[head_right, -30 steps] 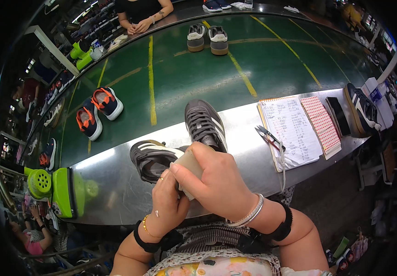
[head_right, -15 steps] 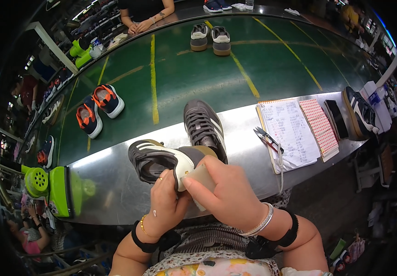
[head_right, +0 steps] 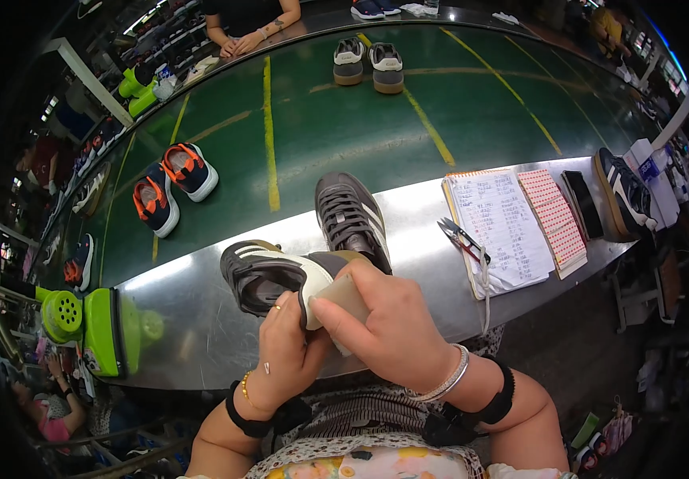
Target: The recorder is inspecting and checking the quality of various athletic shoes on a production line.
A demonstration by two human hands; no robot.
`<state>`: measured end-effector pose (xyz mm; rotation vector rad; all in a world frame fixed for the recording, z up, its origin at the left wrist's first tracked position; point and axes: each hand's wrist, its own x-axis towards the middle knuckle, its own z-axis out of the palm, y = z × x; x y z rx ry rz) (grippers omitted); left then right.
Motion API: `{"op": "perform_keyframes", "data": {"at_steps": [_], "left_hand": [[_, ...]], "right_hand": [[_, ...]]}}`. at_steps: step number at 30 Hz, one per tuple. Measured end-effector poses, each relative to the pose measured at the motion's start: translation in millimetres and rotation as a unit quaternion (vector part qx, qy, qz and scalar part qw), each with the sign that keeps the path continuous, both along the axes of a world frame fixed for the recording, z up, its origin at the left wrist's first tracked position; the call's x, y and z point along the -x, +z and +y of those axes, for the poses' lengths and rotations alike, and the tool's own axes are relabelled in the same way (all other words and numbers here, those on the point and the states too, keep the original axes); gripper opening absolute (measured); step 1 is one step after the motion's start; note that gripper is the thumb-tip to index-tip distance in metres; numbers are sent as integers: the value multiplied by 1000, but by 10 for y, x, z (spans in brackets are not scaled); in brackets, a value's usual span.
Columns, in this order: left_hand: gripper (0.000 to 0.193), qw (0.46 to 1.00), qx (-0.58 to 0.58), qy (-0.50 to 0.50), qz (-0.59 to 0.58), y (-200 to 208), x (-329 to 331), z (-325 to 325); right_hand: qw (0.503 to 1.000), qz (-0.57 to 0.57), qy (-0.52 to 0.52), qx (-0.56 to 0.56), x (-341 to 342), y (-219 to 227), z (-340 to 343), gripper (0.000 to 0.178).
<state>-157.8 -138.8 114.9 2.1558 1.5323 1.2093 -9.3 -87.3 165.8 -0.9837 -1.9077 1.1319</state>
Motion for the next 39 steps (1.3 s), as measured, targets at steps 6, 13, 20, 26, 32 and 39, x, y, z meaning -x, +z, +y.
{"op": "perform_keyframes", "data": {"at_steps": [6,13,20,26,32,39], "left_hand": [[30,1000,3,-16,-11,20,-27,24],[32,1000,14,-8,-12,26,10,-3],[32,1000,9,-14,7,6,62,-18],[28,999,49,-6,-21,125,172,-75],[32,968,150,-24,201,301,632,-250],[45,982,17,64,175,289,230,-196]], "right_hand": [[1000,-2,10,-9,9,-14,99,27],[997,-4,15,-72,62,-37,104,31],[997,-65,23,-20,-79,-248,-189,29],[998,50,-19,35,-359,-260,-165,30],[965,137,-170,142,-712,-366,-84,26],[972,118,-138,150,-738,-544,-129,20]]}}
